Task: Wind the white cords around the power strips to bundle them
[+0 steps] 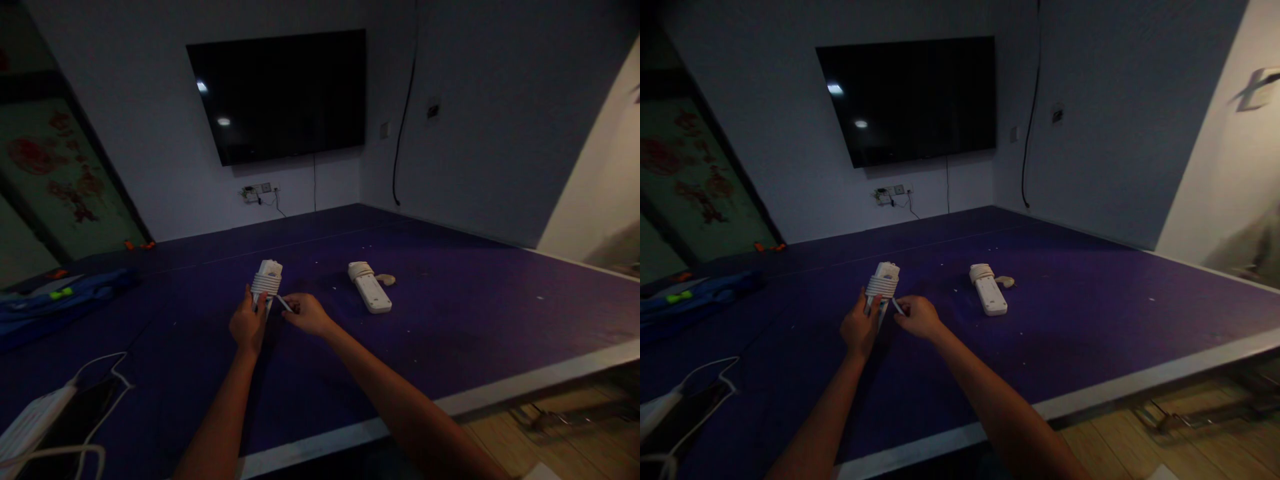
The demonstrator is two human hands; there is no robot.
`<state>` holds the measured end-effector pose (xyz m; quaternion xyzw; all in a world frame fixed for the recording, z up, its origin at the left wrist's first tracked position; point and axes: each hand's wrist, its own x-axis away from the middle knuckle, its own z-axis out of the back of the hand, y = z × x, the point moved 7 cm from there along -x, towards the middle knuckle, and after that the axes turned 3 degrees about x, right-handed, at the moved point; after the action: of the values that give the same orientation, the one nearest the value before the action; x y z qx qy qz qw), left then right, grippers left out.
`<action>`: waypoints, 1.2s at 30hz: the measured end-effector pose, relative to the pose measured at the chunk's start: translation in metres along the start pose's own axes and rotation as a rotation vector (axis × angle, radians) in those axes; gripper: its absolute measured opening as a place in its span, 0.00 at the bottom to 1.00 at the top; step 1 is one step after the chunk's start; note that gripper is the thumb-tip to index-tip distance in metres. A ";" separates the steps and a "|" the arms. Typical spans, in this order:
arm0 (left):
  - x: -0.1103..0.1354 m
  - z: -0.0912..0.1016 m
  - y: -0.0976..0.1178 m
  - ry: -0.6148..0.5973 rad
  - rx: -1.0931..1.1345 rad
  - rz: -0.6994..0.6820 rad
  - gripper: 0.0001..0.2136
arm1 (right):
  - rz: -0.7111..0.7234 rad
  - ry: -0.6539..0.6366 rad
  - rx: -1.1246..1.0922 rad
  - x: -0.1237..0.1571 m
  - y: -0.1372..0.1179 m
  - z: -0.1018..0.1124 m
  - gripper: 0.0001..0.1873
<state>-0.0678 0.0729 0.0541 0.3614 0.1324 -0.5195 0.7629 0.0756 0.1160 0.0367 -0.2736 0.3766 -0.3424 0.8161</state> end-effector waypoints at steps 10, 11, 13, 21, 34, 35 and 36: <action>-0.001 -0.007 0.005 -0.063 -0.107 -0.092 0.30 | 0.058 -0.097 0.518 0.011 -0.029 -0.001 0.16; 0.000 -0.009 0.008 -0.078 -0.117 -0.118 0.30 | 0.049 -0.109 0.565 0.011 -0.029 0.001 0.17; 0.004 -0.013 0.014 -0.119 -0.124 -0.187 0.28 | 0.018 -0.122 0.640 0.010 -0.026 0.004 0.17; 0.015 -0.023 0.030 -0.265 -0.186 -0.328 0.36 | -0.017 -0.169 0.783 0.010 -0.021 0.003 0.15; 0.004 -0.013 0.015 -0.208 -0.129 -0.182 0.32 | 0.187 -0.047 0.491 0.006 -0.023 0.010 0.11; 0.002 -0.010 0.011 -0.191 -0.126 -0.149 0.32 | 0.190 -0.036 0.444 0.005 -0.020 0.010 0.09; 0.000 -0.008 0.006 -0.175 -0.122 -0.114 0.32 | 0.184 -0.033 0.401 0.003 -0.015 0.010 0.08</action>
<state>-0.0609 0.0801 0.0511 0.2595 0.1172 -0.5826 0.7612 0.0800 0.1061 0.0521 -0.0758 0.3107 -0.3301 0.8881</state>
